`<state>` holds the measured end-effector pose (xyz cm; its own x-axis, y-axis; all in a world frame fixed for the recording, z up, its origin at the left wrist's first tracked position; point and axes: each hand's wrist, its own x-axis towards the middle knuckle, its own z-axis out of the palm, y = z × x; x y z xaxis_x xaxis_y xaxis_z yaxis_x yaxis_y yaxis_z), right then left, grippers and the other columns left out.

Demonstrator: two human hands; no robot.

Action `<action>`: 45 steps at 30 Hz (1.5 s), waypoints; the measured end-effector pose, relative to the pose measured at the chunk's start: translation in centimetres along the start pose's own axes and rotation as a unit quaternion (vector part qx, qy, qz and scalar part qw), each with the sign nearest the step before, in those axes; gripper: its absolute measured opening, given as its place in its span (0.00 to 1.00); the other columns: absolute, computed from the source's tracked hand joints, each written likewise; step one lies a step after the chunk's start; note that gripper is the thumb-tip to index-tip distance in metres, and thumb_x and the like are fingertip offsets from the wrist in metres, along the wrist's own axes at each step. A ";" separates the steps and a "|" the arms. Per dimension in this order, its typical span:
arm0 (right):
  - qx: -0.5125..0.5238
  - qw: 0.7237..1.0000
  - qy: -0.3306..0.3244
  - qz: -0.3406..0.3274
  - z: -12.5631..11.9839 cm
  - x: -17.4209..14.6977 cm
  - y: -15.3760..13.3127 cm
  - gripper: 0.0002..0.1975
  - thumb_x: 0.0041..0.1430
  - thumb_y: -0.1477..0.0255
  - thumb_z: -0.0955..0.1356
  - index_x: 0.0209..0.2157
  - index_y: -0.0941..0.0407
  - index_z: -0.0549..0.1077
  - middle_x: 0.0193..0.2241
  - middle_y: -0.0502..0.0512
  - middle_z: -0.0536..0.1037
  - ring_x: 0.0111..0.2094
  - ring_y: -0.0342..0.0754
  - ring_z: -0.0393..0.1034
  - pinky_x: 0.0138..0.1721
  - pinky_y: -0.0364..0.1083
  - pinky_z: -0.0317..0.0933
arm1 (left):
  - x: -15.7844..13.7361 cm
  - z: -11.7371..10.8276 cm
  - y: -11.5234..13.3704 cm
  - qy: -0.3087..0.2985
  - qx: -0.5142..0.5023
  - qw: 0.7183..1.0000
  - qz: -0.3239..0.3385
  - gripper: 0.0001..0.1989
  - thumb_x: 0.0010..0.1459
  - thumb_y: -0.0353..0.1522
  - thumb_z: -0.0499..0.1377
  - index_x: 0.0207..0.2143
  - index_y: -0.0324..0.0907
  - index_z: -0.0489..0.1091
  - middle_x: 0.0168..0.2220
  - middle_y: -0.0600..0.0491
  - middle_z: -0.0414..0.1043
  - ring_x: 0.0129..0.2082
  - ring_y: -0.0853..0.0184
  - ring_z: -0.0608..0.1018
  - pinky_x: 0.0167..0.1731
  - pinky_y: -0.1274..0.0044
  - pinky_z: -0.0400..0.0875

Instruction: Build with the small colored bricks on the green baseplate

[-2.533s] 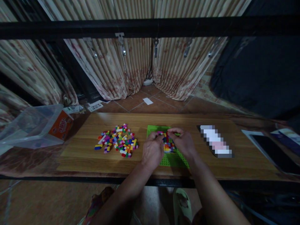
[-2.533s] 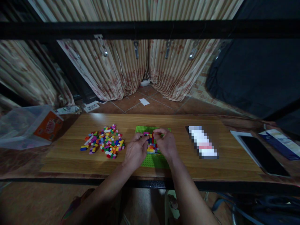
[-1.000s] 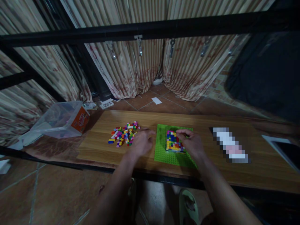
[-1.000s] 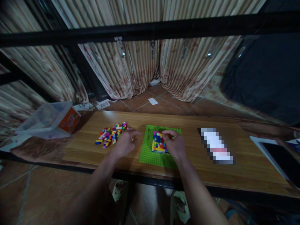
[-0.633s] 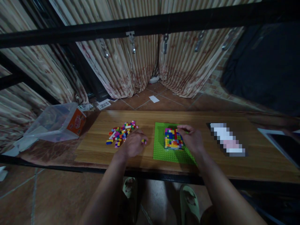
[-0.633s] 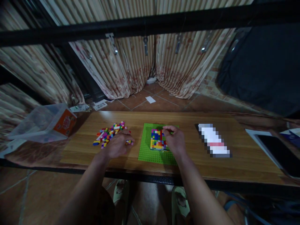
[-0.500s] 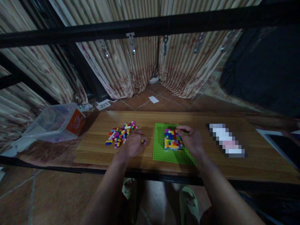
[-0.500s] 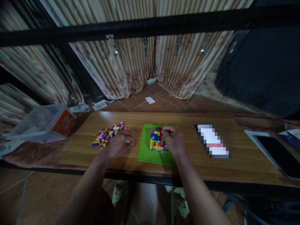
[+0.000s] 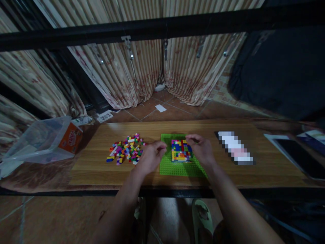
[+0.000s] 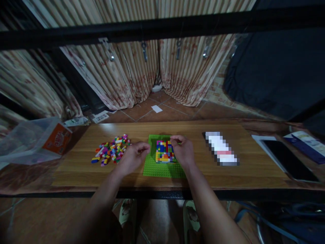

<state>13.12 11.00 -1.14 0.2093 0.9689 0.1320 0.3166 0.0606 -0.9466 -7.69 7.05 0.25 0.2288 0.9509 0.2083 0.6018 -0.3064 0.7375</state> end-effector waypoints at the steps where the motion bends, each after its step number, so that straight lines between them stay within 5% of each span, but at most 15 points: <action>1: 0.003 1.000 -0.002 -0.001 0.1 0.0 0.1 0.10 0.47 0.66 0.68 0.30 0.56 0.79 0.30 0.56 0.81 0.34 0.51 0.74 0.40 0.49 0.64 | 0.1 0.6 0.2 0.011 -0.029 1.000 -0.004 0.08 0.59 0.30 0.55 0.37 0.41 0.73 0.35 0.52 0.76 0.35 0.68 0.77 0.38 0.78 0.69; 8: -0.005 1.000 -0.008 -0.015 -0.1 0.0 0.2 0.11 0.50 0.66 0.67 0.32 0.56 0.79 0.31 0.56 0.81 0.34 0.51 0.73 0.39 0.50 0.65 | 1.1 3.6 0.9 0.075 -0.185 0.978 -0.054 0.08 0.58 0.34 0.57 0.35 0.41 0.75 0.31 0.54 0.76 0.31 0.69 0.74 0.35 0.78 0.67; 16: -0.031 0.973 -0.122 -0.191 -0.4 -1.2 -1.1 0.08 0.54 0.68 0.69 0.36 0.50 0.79 0.44 0.55 0.74 0.48 0.51 0.68 0.52 0.53 0.60 | 1.6 3.7 2.4 0.100 -0.479 0.843 -0.223 0.11 0.43 0.34 0.68 0.29 0.38 0.76 0.24 0.55 0.74 0.23 0.75 0.71 0.26 0.82 0.62; 22: -0.035 0.961 -0.150 -0.229 -0.1 -1.8 -1.7 0.07 0.57 0.69 0.68 0.36 0.49 0.79 0.44 0.54 0.73 0.47 0.50 0.68 0.51 0.52 0.61 | 1.5 3.4 2.8 0.073 -0.522 0.818 -0.232 0.14 0.38 0.33 0.71 0.29 0.37 0.75 0.23 0.55 0.73 0.22 0.76 0.70 0.24 0.83 0.61; 28: -0.042 0.958 -0.160 -0.235 -0.2 -1.7 -1.7 0.06 0.58 0.70 0.68 0.35 0.51 0.79 0.43 0.54 0.74 0.47 0.49 0.68 0.51 0.51 0.60 | 1.5 3.4 3.0 0.071 -0.504 0.832 -0.222 0.14 0.40 0.34 0.70 0.30 0.36 0.75 0.24 0.54 0.73 0.21 0.76 0.69 0.23 0.83 0.60; 36: 0.020 0.988 -0.061 -0.138 -2.8 0.1 -1.1 0.08 0.53 0.64 0.70 0.33 0.52 0.79 0.42 0.55 0.76 0.48 0.51 0.69 0.53 0.53 0.59 | 1.6 3.7 1.9 0.079 -0.334 0.925 -0.165 0.11 0.54 0.37 0.60 0.28 0.38 0.75 0.23 0.56 0.72 0.23 0.74 0.68 0.27 0.80 0.62; 45: -0.071 0.981 -0.126 -0.129 -1.2 -0.5 0.1 0.08 0.52 0.63 0.71 0.32 0.50 0.80 0.46 0.55 0.73 0.50 0.52 0.67 0.54 0.54 0.56 | 1.3 4.1 1.3 -0.009 -0.220 0.969 -0.108 0.16 0.58 0.38 0.54 0.41 0.41 0.77 0.23 0.57 0.71 0.23 0.71 0.68 0.24 0.80 0.61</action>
<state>14.12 10.22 -0.92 -0.1243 0.9556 0.2673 0.4590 0.2942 -0.8383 -3.49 7.71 -1.15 0.1500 0.9886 0.0105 0.2527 -0.0486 0.9663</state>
